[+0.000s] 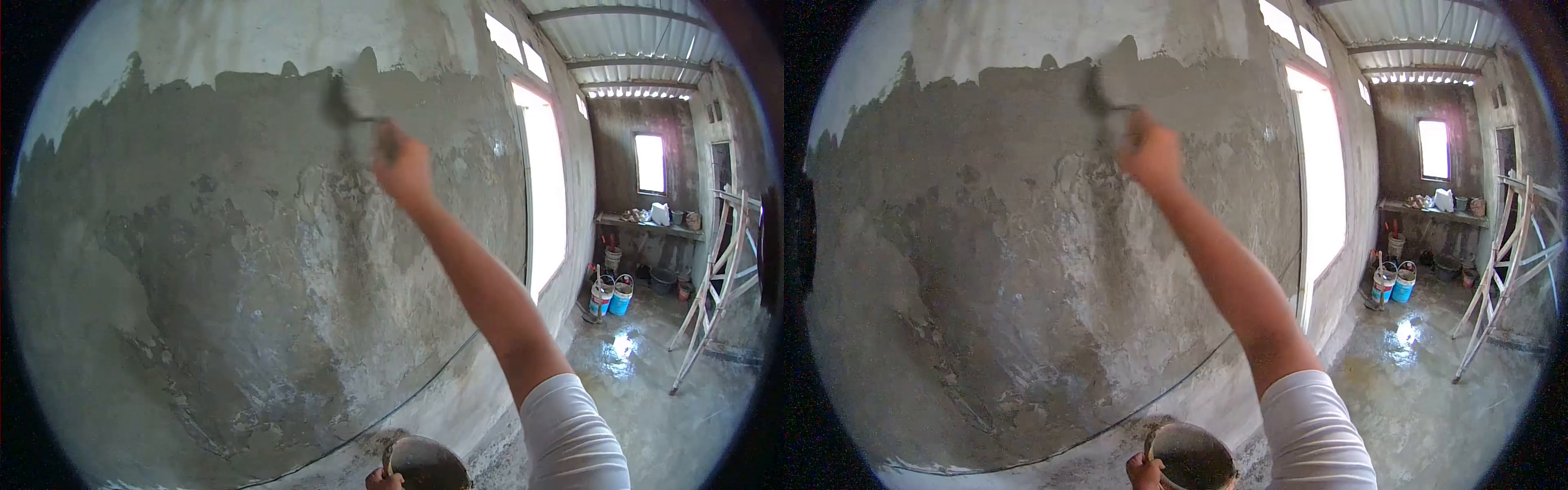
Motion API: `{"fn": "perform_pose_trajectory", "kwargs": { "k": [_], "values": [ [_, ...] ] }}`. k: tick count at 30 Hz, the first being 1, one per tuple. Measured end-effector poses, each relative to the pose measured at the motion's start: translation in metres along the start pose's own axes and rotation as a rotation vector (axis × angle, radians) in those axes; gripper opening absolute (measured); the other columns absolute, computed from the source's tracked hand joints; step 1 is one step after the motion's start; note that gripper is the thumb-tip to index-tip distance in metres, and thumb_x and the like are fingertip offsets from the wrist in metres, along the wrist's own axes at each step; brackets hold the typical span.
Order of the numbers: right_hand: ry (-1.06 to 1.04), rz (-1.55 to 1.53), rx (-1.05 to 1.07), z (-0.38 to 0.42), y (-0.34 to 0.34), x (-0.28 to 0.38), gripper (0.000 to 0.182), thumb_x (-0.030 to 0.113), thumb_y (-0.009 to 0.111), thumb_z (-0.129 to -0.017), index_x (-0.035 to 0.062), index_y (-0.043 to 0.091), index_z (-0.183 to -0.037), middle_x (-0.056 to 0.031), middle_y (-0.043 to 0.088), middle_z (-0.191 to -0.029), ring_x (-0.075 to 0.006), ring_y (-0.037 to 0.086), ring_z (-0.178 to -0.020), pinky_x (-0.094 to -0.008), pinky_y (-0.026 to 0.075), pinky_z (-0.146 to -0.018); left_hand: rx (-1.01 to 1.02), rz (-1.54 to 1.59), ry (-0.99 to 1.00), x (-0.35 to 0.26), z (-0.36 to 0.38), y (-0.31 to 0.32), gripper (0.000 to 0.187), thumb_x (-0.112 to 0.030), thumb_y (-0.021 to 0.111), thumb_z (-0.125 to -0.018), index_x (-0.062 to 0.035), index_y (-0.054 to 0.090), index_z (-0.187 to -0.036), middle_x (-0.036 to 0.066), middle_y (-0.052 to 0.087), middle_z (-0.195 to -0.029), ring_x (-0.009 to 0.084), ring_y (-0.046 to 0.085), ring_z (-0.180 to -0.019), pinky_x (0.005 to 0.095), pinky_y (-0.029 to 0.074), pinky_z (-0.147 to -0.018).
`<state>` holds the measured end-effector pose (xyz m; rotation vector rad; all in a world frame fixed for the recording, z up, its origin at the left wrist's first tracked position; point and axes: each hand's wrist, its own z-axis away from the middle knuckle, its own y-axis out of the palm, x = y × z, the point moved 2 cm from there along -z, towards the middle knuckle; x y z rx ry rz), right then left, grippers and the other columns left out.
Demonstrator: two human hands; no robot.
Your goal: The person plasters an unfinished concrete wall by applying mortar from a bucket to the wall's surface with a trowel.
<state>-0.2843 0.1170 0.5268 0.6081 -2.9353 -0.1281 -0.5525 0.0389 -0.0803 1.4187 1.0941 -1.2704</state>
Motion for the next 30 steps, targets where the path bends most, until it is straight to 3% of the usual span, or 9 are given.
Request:
{"fn": "perform_pose_trajectory", "kwargs": {
  "k": [1, 6, 9, 13, 15, 19, 23, 27, 30],
  "values": [
    [0.03, -0.009, -0.149, 0.0, -0.013, -0.023, 0.043, 0.013, 0.069, -0.077, -0.0002, 0.066, -0.118, -0.0239, 0.072, -0.097, -0.0403, 0.071, -0.092, -0.0434, 0.055, -0.08, 0.003, 0.004, 0.008, 0.002, -0.002, -0.004, 0.014, -0.004, 0.062, -0.078, 0.0024, 0.063, -0.09, 0.006, 0.058, -0.07, 0.0191, 0.054, -0.06, 0.0384, 0.043, -0.053],
    [0.273, 0.237, -0.151, -0.012, -0.046, -0.114, 0.037, 0.01, 0.066, -0.078, -0.0022, 0.067, -0.114, -0.0255, 0.072, -0.097, -0.041, 0.07, -0.093, -0.0444, 0.055, -0.08, -0.049, -0.05, 0.044, 0.036, -0.016, -0.022, 0.012, -0.003, 0.061, -0.079, 0.0028, 0.06, -0.089, 0.007, 0.056, -0.068, 0.016, 0.05, -0.047, 0.0374, 0.042, -0.045],
    [0.251, 0.144, -0.034, -0.007, -0.032, -0.066, 0.035, 0.011, 0.065, -0.079, -0.0014, 0.065, -0.112, -0.0268, 0.07, -0.095, -0.0435, 0.069, -0.092, -0.047, 0.054, -0.078, -0.096, -0.144, 0.056, 0.113, -0.049, -0.033, 0.011, -0.004, 0.062, -0.08, 0.0019, 0.06, -0.089, 0.008, 0.056, -0.068, 0.0155, 0.048, -0.042, 0.0372, 0.042, -0.041],
    [0.049, 0.072, 0.118, 0.0, 0.032, 0.003, 0.04, 0.012, 0.068, -0.075, -0.0003, 0.065, -0.113, -0.026, 0.069, -0.095, -0.0415, 0.068, -0.086, -0.0472, 0.054, -0.077, -0.038, -0.155, 0.087, 0.065, -0.033, -0.023, 0.011, -0.004, 0.062, -0.081, 0.0019, 0.06, -0.09, 0.008, 0.056, -0.068, 0.0168, 0.049, -0.044, 0.0382, 0.042, -0.042],
    [-0.251, 0.009, 0.183, 0.013, 0.043, 0.047, 0.044, 0.011, 0.068, -0.073, -0.0006, 0.064, -0.115, -0.0254, 0.069, -0.1, -0.0418, 0.068, -0.086, -0.0478, 0.054, -0.079, -0.015, -0.15, -0.075, 0.026, -0.021, -0.012, 0.016, -0.003, 0.061, -0.079, 0.0034, 0.061, -0.094, 0.007, 0.057, -0.071, 0.0187, 0.052, -0.05, 0.0409, 0.044, -0.047],
    [-0.274, 0.007, 0.175, 0.006, 0.038, 0.066, 0.046, 0.011, 0.067, -0.073, -0.0006, 0.064, -0.118, -0.0244, 0.069, -0.105, -0.042, 0.068, -0.091, -0.0482, 0.055, -0.083, 0.02, -0.106, -0.108, 0.012, -0.02, -0.006, 0.02, -0.003, 0.061, -0.077, 0.0042, 0.062, -0.096, 0.008, 0.057, -0.074, 0.0209, 0.054, -0.058, 0.0429, 0.045, -0.053],
    [0.085, 0.196, 0.049, -0.056, 0.005, 0.038, 0.05, 0.012, 0.068, -0.075, -0.0003, 0.063, -0.123, -0.0269, 0.069, -0.104, -0.043, 0.067, -0.098, -0.0485, 0.056, -0.083, -0.046, 0.003, -0.013, -0.014, -0.011, -0.001, 0.015, -0.006, 0.062, -0.079, 0.0039, 0.061, -0.09, 0.01, 0.056, -0.074, 0.022, 0.054, -0.056, 0.0419, 0.046, -0.052],
    [0.109, 0.265, 0.047, -0.073, 0.022, 0.022, 0.049, 0.012, 0.068, -0.075, -0.0021, 0.063, -0.122, -0.0282, 0.069, -0.099, -0.0438, 0.068, -0.093, -0.0484, 0.056, -0.081, 0.0, -0.008, -0.108, -0.005, -0.02, -0.008, 0.01, -0.007, 0.059, -0.084, 0.0022, 0.059, -0.086, 0.008, 0.055, -0.071, 0.0219, 0.051, -0.041, 0.0403, 0.042, -0.041],
    [-0.057, 0.218, 0.185, -0.023, 0.047, 0.05, 0.048, 0.009, 0.066, -0.076, -0.004, 0.061, -0.122, -0.0285, 0.068, -0.099, -0.0445, 0.068, -0.087, -0.0483, 0.056, -0.078, -0.012, -0.021, -0.089, 0.018, -0.025, -0.012, 0.01, -0.008, 0.058, -0.084, 0.0024, 0.058, -0.086, 0.009, 0.055, -0.071, 0.0204, 0.049, -0.041, 0.0394, 0.04, -0.041]
  ]
}}
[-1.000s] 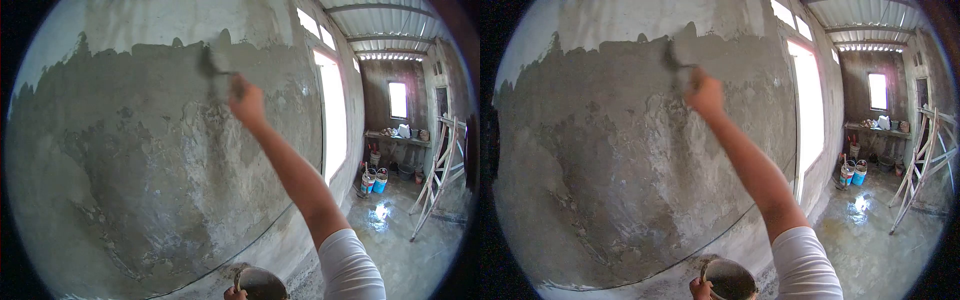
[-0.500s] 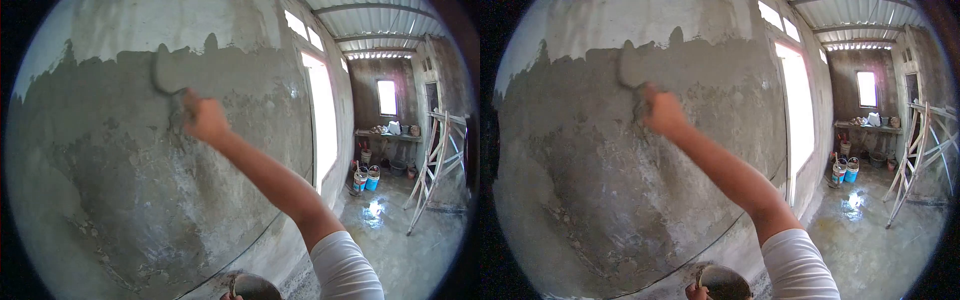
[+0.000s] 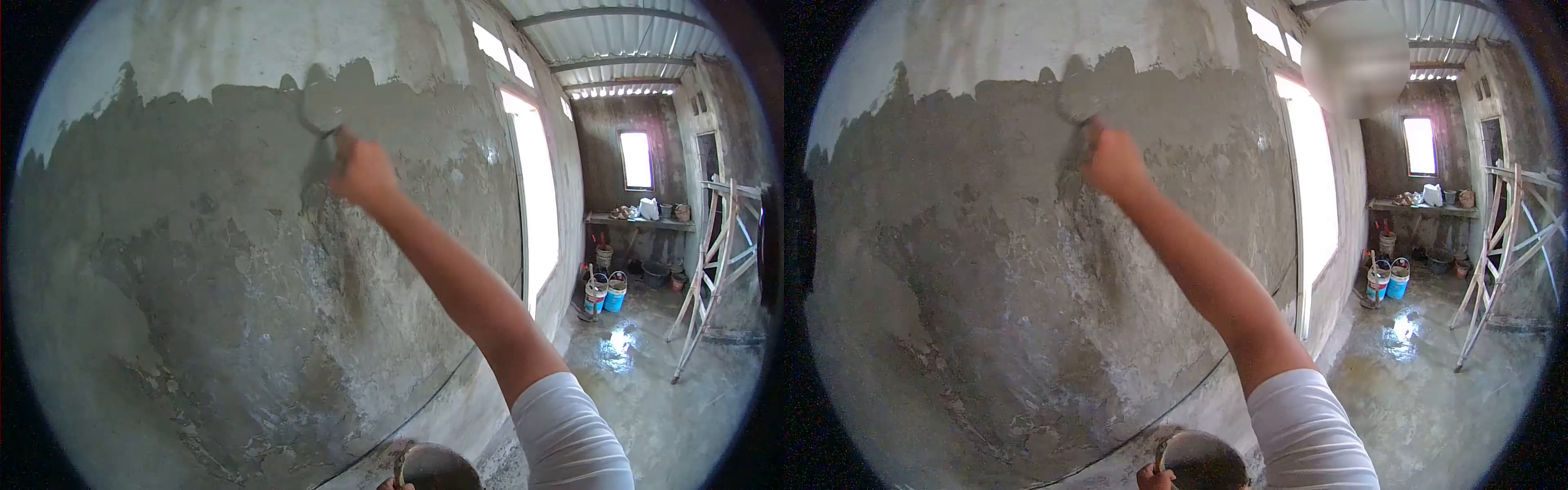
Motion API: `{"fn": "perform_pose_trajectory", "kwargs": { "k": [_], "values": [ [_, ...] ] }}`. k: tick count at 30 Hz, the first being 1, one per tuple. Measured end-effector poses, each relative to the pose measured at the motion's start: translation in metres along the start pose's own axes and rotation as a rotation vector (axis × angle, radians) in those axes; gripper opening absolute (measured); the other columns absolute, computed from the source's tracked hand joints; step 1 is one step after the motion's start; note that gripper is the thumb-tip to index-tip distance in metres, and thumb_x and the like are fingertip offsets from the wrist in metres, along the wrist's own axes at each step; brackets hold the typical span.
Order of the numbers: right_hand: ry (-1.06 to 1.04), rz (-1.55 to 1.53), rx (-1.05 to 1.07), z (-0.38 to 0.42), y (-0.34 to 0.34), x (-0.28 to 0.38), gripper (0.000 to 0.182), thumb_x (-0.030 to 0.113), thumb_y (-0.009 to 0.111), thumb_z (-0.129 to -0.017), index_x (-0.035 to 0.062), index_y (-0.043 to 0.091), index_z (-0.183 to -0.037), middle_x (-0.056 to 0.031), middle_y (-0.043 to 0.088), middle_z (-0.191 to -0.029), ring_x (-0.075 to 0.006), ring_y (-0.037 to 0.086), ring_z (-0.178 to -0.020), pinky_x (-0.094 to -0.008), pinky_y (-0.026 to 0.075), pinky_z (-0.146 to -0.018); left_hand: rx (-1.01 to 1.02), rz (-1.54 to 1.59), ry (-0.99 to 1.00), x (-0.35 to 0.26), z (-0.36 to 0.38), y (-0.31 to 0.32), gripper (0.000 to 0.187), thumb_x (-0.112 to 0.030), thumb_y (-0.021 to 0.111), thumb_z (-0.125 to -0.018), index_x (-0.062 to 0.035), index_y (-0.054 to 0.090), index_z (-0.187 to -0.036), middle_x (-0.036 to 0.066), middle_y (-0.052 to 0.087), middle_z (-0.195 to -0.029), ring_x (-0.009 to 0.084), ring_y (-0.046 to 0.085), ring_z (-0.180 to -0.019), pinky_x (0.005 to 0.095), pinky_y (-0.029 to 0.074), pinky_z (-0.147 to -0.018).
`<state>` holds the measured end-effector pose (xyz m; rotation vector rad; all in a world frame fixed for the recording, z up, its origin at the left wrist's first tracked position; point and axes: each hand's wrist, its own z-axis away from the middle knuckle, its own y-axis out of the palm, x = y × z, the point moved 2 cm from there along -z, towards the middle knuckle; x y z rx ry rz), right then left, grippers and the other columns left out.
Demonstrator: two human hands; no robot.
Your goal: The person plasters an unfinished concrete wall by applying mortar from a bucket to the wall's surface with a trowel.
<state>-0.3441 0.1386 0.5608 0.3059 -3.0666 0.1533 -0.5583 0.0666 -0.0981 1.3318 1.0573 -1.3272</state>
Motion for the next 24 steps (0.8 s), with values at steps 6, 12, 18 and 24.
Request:
{"fn": "perform_pose_trajectory", "kwargs": {
  "k": [6, 12, 18, 24],
  "values": [
    [-0.151, -0.316, 0.239, 0.128, -0.049, 0.034, 0.055, 0.003, 0.063, -0.081, -0.0037, 0.054, -0.134, -0.0266, 0.068, -0.106, -0.0434, 0.067, -0.083, -0.0432, 0.056, -0.075, 0.083, -0.268, 0.199, -0.027, 0.01, 0.005, 0.012, -0.01, 0.06, -0.076, 0.0006, 0.06, -0.081, 0.013, 0.055, -0.067, 0.0285, 0.057, -0.066, 0.0466, 0.044, -0.063],
    [0.221, -0.441, 0.441, 0.352, -0.161, -0.023, 0.063, 0.006, 0.071, -0.085, -0.0013, 0.049, -0.144, -0.028, 0.066, -0.114, -0.0441, 0.067, -0.094, -0.0387, 0.054, -0.082, 0.17, -0.357, -0.18, -0.04, 0.004, 0.031, 0.018, -0.006, 0.07, -0.061, 0.0009, 0.056, -0.068, 0.008, 0.052, -0.062, 0.0223, 0.052, -0.057, 0.0398, 0.042, -0.058],
    [1.227, -0.336, 0.453, 0.584, -0.311, -0.023, 0.049, 0.004, 0.077, -0.083, -0.0028, 0.062, -0.129, -0.002, 0.062, -0.08, -0.0063, 0.052, -0.072, -0.0246, 0.049, -0.068, 0.357, -0.462, -0.076, -0.063, 0.018, 0.068, 0.03, -0.014, 0.067, -0.069, 0.0024, 0.069, -0.094, 0.014, 0.069, -0.08, 0.0234, 0.066, -0.076, 0.0395, 0.051, -0.072],
    [1.377, -0.227, 0.744, 0.607, -0.366, -0.009, 0.034, 0.011, 0.073, -0.086, 0.003, 0.068, -0.118, -0.0092, 0.068, -0.081, -0.0181, 0.06, -0.064, -0.0317, 0.05, -0.062, 0.563, -0.326, 0.068, -0.047, 0.011, 0.119, 0.016, -0.004, 0.062, -0.066, -0.0009, 0.047, -0.071, 0.001, 0.042, -0.064, 0.0109, 0.039, -0.063, 0.0317, 0.031, -0.056]
  ]
}}
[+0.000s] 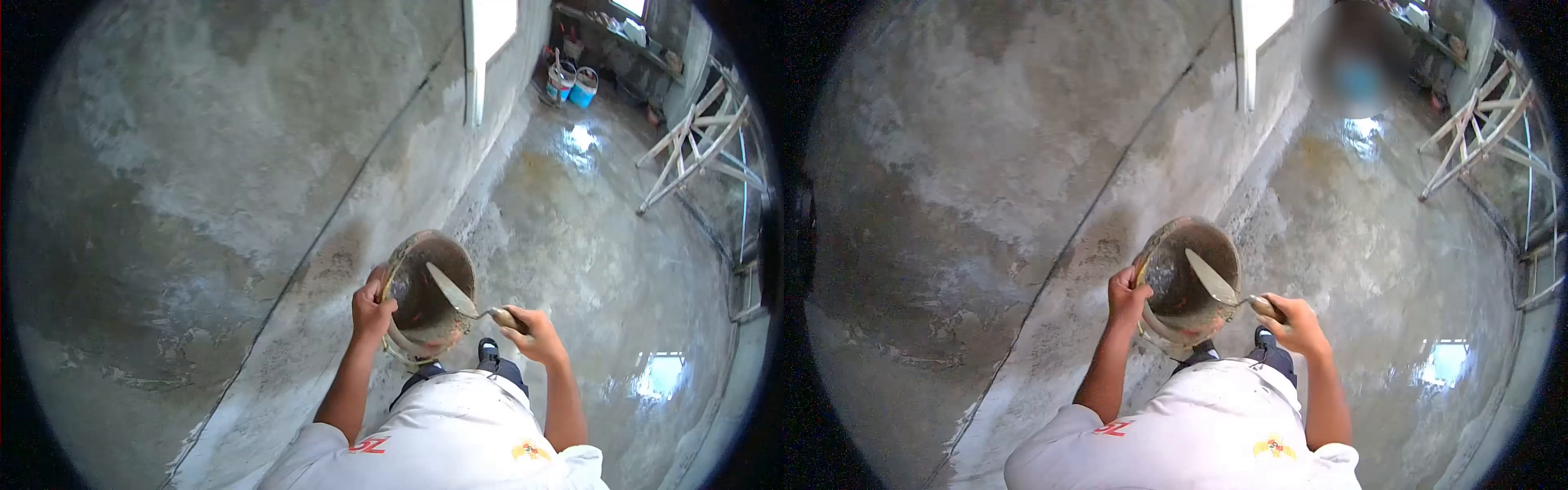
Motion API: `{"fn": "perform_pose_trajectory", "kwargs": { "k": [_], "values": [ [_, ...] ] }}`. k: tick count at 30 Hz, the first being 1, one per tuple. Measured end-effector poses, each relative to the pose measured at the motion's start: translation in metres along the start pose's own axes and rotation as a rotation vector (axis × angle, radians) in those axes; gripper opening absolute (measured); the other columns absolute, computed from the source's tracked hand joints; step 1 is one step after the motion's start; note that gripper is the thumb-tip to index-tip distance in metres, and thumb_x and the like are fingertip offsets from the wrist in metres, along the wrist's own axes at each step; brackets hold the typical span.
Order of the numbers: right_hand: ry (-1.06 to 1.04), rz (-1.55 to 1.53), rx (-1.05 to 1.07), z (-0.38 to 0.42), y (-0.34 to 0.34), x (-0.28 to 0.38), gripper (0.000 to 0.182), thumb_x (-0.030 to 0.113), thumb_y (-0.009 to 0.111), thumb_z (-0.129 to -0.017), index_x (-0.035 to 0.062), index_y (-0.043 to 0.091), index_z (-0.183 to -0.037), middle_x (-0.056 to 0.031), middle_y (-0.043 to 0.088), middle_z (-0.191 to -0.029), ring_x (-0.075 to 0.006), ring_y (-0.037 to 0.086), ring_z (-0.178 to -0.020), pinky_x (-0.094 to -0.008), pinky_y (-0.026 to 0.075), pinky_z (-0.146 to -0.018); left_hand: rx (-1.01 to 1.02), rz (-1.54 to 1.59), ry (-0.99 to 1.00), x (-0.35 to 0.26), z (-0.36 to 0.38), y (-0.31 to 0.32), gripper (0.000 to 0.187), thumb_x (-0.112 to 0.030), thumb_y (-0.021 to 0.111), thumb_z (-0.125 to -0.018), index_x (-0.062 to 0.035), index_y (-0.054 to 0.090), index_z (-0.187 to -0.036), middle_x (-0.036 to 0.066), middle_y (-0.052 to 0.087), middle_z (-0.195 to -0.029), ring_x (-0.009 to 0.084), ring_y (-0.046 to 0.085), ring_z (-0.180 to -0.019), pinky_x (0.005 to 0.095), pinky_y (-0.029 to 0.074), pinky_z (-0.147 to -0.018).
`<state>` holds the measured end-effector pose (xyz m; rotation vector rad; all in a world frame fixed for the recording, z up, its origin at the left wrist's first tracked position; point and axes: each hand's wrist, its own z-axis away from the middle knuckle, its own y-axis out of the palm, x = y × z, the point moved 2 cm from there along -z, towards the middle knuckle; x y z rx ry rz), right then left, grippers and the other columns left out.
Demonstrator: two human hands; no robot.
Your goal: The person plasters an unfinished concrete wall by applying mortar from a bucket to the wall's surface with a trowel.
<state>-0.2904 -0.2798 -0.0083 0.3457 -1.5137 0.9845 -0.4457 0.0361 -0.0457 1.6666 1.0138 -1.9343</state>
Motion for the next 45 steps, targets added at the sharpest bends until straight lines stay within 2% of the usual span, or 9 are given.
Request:
{"fn": "perform_pose_trajectory", "kwargs": {
  "k": [2, 12, 17, 20, 25, 29, 39, 42, 45],
  "values": [
    [-0.053, 0.336, 0.062, -0.008, -0.008, -0.008, 0.031, 0.018, 0.071, -0.085, 0.0098, 0.068, -0.115, -0.0204, 0.068, -0.087, -0.0369, 0.066, -0.076, -0.0434, 0.051, -0.069, 0.046, -0.088, 0.107, -0.023, -0.001, 0.014, 0.029, 0.002, 0.063, -0.065, -0.0073, 0.035, -0.064, -0.006, 0.035, -0.064, 0.0073, 0.034, -0.06, 0.0306, 0.026, -0.053],
    [-0.015, 0.59, 0.229, -0.089, -0.003, -0.067, 0.043, 0.021, 0.072, -0.075, 0.007, 0.064, -0.116, -0.0175, 0.071, -0.087, -0.0358, 0.071, -0.091, -0.0502, 0.056, -0.08, 0.184, -0.396, 0.255, -0.078, -0.001, 0.097, 0.018, -0.001, 0.06, -0.067, -0.0004, 0.042, -0.066, 0.003, 0.035, -0.057, 0.0083, 0.033, -0.057, 0.0334, 0.027, -0.049],
    [0.088, 0.177, 0.506, -0.093, -0.005, -0.119, 0.022, 0.02, 0.07, -0.08, -0.0001, 0.073, -0.087, -0.0173, 0.071, -0.077, -0.0298, 0.07, -0.063, -0.0401, 0.056, -0.056, 0.378, -0.412, 0.206, -0.077, -0.001, 0.145, 0.007, -0.002, 0.058, -0.069, 0.002, 0.054, -0.072, 0.005, 0.044, -0.057, 0.0076, 0.041, -0.058, 0.0321, 0.034, -0.05],
    [0.483, -0.476, 0.819, -0.08, 0.006, -0.124, 0.03, 0.027, 0.071, -0.092, 0.0031, 0.068, -0.075, -0.0024, 0.055, -0.056, -0.0137, 0.05, -0.045, -0.0319, 0.036, -0.043, 0.525, -0.457, 0.201, -0.064, -0.001, 0.159, 0.013, -0.003, 0.058, -0.07, 0.002, 0.064, -0.081, 0.008, 0.05, -0.058, 0.0099, 0.048, -0.057, 0.0337, 0.04, -0.052],
    [0.771, -1.252, 0.974, -0.051, 0.057, -0.142, 0.024, 0.037, 0.059, -0.101, 0.0136, 0.06, -0.108, -0.0042, 0.059, -0.078, -0.0083, 0.048, -0.049, -0.0213, 0.034, -0.041, 0.434, -0.541, 0.191, -0.069, 0.021, 0.152, 0.013, -0.003, 0.059, -0.069, 0.0011, 0.064, -0.082, 0.015, 0.052, -0.06, 0.0151, 0.049, -0.053, 0.0371, 0.041, -0.053],
    [0.774, -1.928, 1.064, -0.062, 0.067, -0.138, 0.029, 0.036, 0.05, -0.105, 0.0165, 0.055, -0.126, -0.0069, 0.06, -0.082, -0.0067, 0.046, -0.049, -0.0181, 0.033, -0.036, 0.118, -0.578, 0.077, -0.064, 0.041, 0.115, 0.007, -0.002, 0.061, -0.07, 0.0007, 0.057, -0.075, 0.005, 0.043, -0.059, 0.0106, 0.042, -0.059, 0.0328, 0.037, -0.054],
    [0.568, -1.887, 1.167, -0.073, -0.02, -0.119, 0.047, 0.037, 0.049, -0.103, 0.0209, 0.045, -0.147, -0.0079, 0.053, -0.083, -0.01, 0.041, -0.049, -0.0205, 0.034, -0.039, -0.445, 0.049, 0.036, -0.063, 0.038, 0.079, 0.017, -0.002, 0.062, -0.07, -0.0034, 0.046, -0.068, -0.002, 0.044, -0.064, 0.0118, 0.041, -0.06, 0.0327, 0.036, -0.055],
    [0.473, -1.782, 0.936, -0.085, -0.041, -0.1, 0.049, 0.036, 0.047, -0.103, 0.0146, 0.046, -0.148, -0.01, 0.055, -0.085, -0.0106, 0.039, -0.049, -0.0212, 0.037, -0.043, -0.465, -0.005, -0.064, -0.057, 0.041, 0.066, 0.017, -0.01, 0.068, -0.063, 0.0006, 0.061, -0.076, 0.005, 0.059, -0.07, 0.0173, 0.053, -0.066, 0.0346, 0.045, -0.063],
    [0.329, -1.835, 1.238, -0.105, -0.062, -0.034, 0.05, 0.035, 0.046, -0.103, 0.0088, 0.048, -0.145, -0.0127, 0.058, -0.087, -0.0119, 0.04, -0.048, -0.0235, 0.038, -0.042, -0.536, -0.127, -0.046, -0.027, 0.04, 0.057, 0.028, -0.017, 0.071, -0.058, 0.0007, 0.07, -0.08, 0.012, 0.068, -0.073, 0.0225, 0.062, -0.07, 0.0375, 0.049, -0.068]
  ]
}}
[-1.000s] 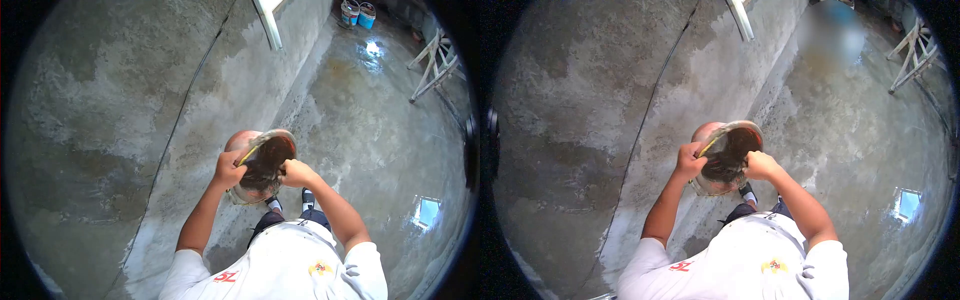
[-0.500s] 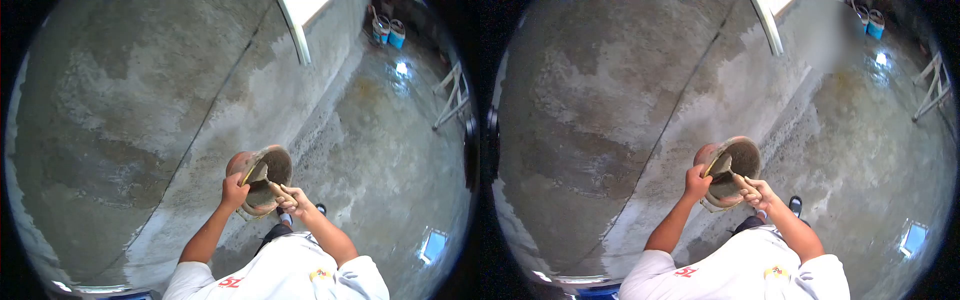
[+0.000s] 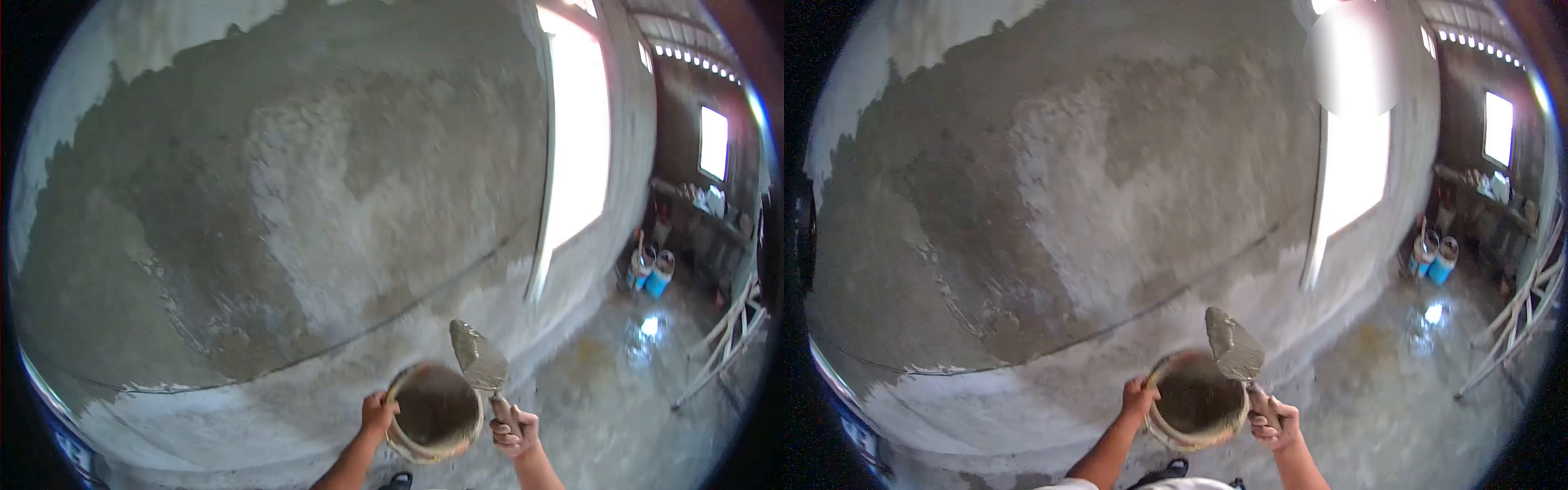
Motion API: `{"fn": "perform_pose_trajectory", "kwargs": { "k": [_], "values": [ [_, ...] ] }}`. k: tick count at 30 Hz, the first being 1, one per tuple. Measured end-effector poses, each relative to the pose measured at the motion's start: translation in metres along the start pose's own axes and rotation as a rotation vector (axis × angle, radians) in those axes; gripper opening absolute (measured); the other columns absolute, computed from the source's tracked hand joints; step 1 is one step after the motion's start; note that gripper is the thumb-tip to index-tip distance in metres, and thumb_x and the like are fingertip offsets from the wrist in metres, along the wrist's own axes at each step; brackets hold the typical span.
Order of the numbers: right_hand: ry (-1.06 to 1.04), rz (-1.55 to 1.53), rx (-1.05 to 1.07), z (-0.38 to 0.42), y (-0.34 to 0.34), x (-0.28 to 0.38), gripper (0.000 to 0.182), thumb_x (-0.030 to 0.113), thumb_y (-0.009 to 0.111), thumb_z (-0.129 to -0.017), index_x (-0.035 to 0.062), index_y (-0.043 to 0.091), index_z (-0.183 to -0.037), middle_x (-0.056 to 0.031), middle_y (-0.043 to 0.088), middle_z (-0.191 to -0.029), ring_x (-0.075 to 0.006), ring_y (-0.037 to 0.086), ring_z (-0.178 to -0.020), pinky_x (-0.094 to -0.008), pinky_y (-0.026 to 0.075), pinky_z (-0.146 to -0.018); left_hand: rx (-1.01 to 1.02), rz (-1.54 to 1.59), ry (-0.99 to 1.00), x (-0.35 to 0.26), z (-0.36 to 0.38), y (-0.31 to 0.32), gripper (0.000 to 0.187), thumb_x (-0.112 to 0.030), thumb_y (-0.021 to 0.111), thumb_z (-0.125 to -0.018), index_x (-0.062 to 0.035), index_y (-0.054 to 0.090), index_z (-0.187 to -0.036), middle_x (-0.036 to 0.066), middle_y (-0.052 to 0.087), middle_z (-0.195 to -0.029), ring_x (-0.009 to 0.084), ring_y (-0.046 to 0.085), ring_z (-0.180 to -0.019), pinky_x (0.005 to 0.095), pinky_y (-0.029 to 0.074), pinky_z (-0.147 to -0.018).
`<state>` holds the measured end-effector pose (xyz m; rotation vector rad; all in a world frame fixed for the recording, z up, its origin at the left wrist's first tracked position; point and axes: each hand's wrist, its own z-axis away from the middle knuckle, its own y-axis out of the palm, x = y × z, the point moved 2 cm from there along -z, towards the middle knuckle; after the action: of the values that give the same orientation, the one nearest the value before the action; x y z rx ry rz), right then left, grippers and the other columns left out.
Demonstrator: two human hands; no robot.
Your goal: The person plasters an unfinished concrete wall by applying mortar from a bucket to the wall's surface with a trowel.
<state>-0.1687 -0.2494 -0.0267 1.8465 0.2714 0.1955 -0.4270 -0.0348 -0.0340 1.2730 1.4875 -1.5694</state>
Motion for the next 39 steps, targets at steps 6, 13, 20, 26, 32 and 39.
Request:
{"fn": "perform_pose_trajectory", "kwargs": {
  "k": [6, 13, 20, 26, 32, 39],
  "values": [
    [-0.72, 1.621, -0.176, -0.138, 0.155, 0.06, 0.043, 0.033, 0.054, -0.095, -0.0031, 0.058, -0.119, -0.0098, 0.061, -0.069, -0.0166, 0.055, -0.05, -0.0256, 0.041, -0.038, 0.079, -0.258, -0.105, 0.065, -0.018, -0.017, 0.026, -0.021, 0.068, -0.065, -0.002, 0.07, -0.082, 0.017, 0.069, -0.075, 0.0319, 0.068, -0.073, 0.0431, 0.052, -0.069],
    [-1.323, 2.087, 0.051, -0.398, 0.404, 0.012, 0.05, 0.015, 0.064, -0.093, -0.0048, 0.054, -0.138, -0.0152, 0.066, -0.082, -0.0224, 0.064, -0.068, -0.0388, 0.052, -0.062, 0.048, -0.296, -0.1, 0.051, -0.029, -0.07, 0.021, -0.026, 0.07, -0.069, -0.007, 0.065, -0.078, 0.013, 0.063, -0.07, 0.0306, 0.062, -0.065, 0.0461, 0.047, -0.063],
    [-1.847, 2.487, -0.22, -0.563, 0.496, -0.035, 0.04, 0.015, 0.074, -0.079, -0.0034, 0.06, -0.111, -0.0249, 0.071, -0.096, -0.0442, 0.069, -0.095, -0.0505, 0.057, -0.084, 0.105, -0.342, 0.085, 0.068, -0.064, -0.09, 0.022, -0.023, 0.07, -0.069, -0.0049, 0.061, -0.077, 0.015, 0.058, -0.066, 0.0319, 0.06, -0.063, 0.0447, 0.046, -0.062],
    [-1.64, 2.503, -0.15, -0.596, 0.453, -0.091, 0.047, 0.012, 0.075, -0.073, -0.0045, 0.057, -0.114, -0.0277, 0.069, -0.095, -0.0465, 0.068, -0.092, -0.0511, 0.057, -0.082, -0.104, -0.055, 0.398, 0.082, -0.072, -0.085, 0.014, -0.013, 0.061, -0.076, 0.0003, 0.058, -0.077, 0.019, 0.055, -0.067, 0.0346, 0.052, -0.061, 0.0473, 0.042, -0.061],
    [-1.737, 2.427, 0.23, -0.546, 0.399, -0.089, 0.05, 0.013, 0.071, -0.071, -0.0047, 0.059, -0.116, -0.0292, 0.067, -0.088, -0.0467, 0.067, -0.087, -0.0492, 0.055, -0.077, 0.246, -0.176, -0.005, 0.064, -0.094, -0.108, 0.022, -0.02, 0.069, -0.07, -0.0006, 0.06, -0.073, 0.017, 0.057, -0.061, 0.0292, 0.06, -0.06, 0.045, 0.046, -0.06],
    [-2.005, 2.224, -0.245, -0.573, 0.496, -0.016, 0.032, 0.017, 0.071, -0.074, -0.0039, 0.065, -0.098, -0.0281, 0.068, -0.091, -0.046, 0.067, -0.09, -0.0482, 0.055, -0.077, 0.148, -0.227, 0.153, 0.057, -0.094, -0.115, 0.02, -0.018, 0.069, -0.068, -0.0016, 0.057, -0.07, 0.015, 0.055, -0.058, 0.0294, 0.057, -0.054, 0.0448, 0.045, -0.057]
  ]
}}
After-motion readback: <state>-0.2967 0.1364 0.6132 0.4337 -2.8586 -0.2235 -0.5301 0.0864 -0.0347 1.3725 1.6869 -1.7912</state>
